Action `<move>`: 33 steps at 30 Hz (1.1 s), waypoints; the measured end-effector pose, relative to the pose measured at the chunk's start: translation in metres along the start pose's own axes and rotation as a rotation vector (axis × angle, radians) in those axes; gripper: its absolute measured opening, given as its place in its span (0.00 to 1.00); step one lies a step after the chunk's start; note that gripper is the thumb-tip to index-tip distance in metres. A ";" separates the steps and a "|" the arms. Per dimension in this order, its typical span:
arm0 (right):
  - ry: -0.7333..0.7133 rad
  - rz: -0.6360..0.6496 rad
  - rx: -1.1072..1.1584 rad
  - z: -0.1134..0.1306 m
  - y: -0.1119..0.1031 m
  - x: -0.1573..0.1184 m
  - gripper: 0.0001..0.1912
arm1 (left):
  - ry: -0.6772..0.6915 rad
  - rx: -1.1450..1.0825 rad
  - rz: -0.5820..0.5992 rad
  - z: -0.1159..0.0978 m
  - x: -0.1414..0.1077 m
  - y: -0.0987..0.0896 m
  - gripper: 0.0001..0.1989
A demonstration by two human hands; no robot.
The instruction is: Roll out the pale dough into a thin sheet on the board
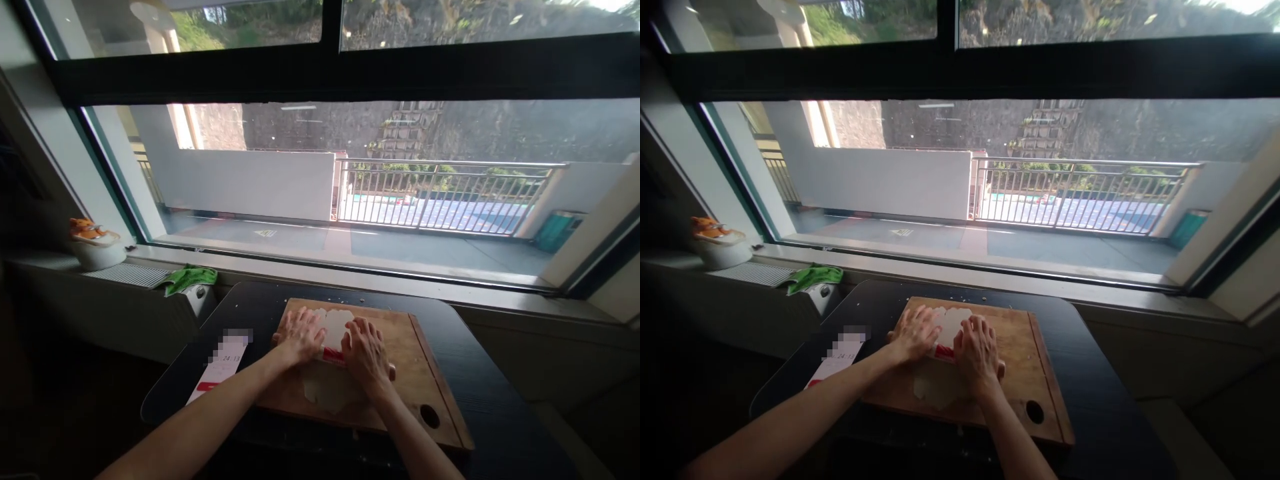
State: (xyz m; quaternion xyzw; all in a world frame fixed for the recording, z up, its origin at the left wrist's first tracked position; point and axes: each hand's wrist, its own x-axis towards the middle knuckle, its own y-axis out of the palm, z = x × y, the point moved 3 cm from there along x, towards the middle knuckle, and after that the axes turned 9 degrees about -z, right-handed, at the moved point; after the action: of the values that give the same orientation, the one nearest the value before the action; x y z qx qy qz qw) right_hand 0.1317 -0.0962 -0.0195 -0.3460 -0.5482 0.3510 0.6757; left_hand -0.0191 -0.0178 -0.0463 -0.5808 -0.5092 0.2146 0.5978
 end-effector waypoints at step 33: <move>0.150 0.188 0.046 -0.008 0.021 0.026 0.21 | -0.067 0.045 -0.130 0.008 0.025 0.010 0.22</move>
State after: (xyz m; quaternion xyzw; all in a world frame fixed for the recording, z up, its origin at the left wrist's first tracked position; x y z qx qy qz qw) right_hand 0.1418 -0.0640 -0.0254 -0.4058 -0.4531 0.3985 0.6865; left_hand -0.0131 0.0093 -0.0479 -0.5255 -0.5605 0.2061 0.6060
